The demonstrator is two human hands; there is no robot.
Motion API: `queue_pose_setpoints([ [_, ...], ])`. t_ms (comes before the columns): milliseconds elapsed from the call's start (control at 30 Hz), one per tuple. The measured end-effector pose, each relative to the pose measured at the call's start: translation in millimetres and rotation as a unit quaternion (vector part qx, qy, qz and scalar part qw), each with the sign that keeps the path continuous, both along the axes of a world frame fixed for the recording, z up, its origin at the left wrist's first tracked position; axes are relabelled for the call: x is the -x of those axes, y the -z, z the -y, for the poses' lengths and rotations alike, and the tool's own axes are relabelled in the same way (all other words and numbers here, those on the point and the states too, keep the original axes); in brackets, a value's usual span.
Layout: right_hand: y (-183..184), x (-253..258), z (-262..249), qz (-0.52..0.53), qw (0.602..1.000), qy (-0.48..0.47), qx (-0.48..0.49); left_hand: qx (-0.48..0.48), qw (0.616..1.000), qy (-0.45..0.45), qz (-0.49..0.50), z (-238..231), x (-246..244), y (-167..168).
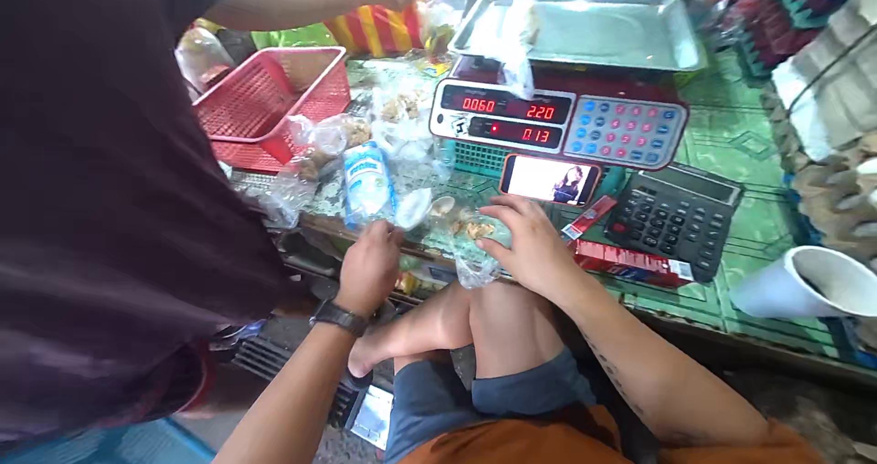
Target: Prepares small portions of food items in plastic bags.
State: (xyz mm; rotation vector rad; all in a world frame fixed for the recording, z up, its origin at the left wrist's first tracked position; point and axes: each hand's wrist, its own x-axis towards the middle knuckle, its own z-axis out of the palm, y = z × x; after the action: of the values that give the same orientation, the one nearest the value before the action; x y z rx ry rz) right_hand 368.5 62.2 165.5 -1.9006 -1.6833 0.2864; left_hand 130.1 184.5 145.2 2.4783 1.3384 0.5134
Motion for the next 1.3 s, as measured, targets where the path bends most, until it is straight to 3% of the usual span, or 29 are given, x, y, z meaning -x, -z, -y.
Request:
queue_pose_setpoints([
  [67,8.2,6.9,-12.5,0.036,0.999,-0.033,-0.006,0.106,0.992,-0.032,0.058,3.1,5.3,-10.0],
  [133,16.8,15.1,-23.9,0.068,0.996,-0.052,0.000,0.240,0.955,-0.052,0.165,11.4,7.8,-16.3],
  [200,18.6,21.8,-27.4,0.061,0.997,-0.037,0.007,0.303,0.919,-0.054,0.245,29.5,9.9,-19.9],
  [300,5.3,22.4,-26.1,-0.009,1.000,-0.004,0.020,0.210,0.964,-0.035,0.160,66.1,12.2,-24.4],
  [400,-0.9,12.8,-31.9,-0.015,0.998,-0.045,0.044,0.076,0.996,-0.028,0.024,94.9,11.0,-16.2],
  [533,9.4,-1.2,-50.9,0.002,0.989,-0.126,0.074,-0.099,0.993,-0.010,-0.057,97.4,5.4,-1.3],
  [667,16.8,-5.3,-57.7,0.009,0.987,-0.108,0.118,-0.193,0.974,-0.034,-0.118,87.9,3.5,-2.5],
  [767,10.8,-3.3,-54.0,0.008,0.983,-0.098,0.153,-0.219,0.968,-0.043,-0.119,88.3,4.5,-12.8],
  [900,6.2,-7.5,-49.3,-0.007,0.981,-0.102,0.167,-0.247,0.968,0.013,-0.053,78.4,-3.8,-23.2],
  [1033,10.9,-17.7,-48.0,-0.064,0.986,-0.098,0.122,-0.252,0.963,0.070,-0.072,56.9,-15.8,-9.2],
  [1300,25.9,-15.0,-46.6,0.014,0.988,-0.092,0.126,-0.219,0.971,0.080,-0.061,76.6,-21.0,7.6],
])
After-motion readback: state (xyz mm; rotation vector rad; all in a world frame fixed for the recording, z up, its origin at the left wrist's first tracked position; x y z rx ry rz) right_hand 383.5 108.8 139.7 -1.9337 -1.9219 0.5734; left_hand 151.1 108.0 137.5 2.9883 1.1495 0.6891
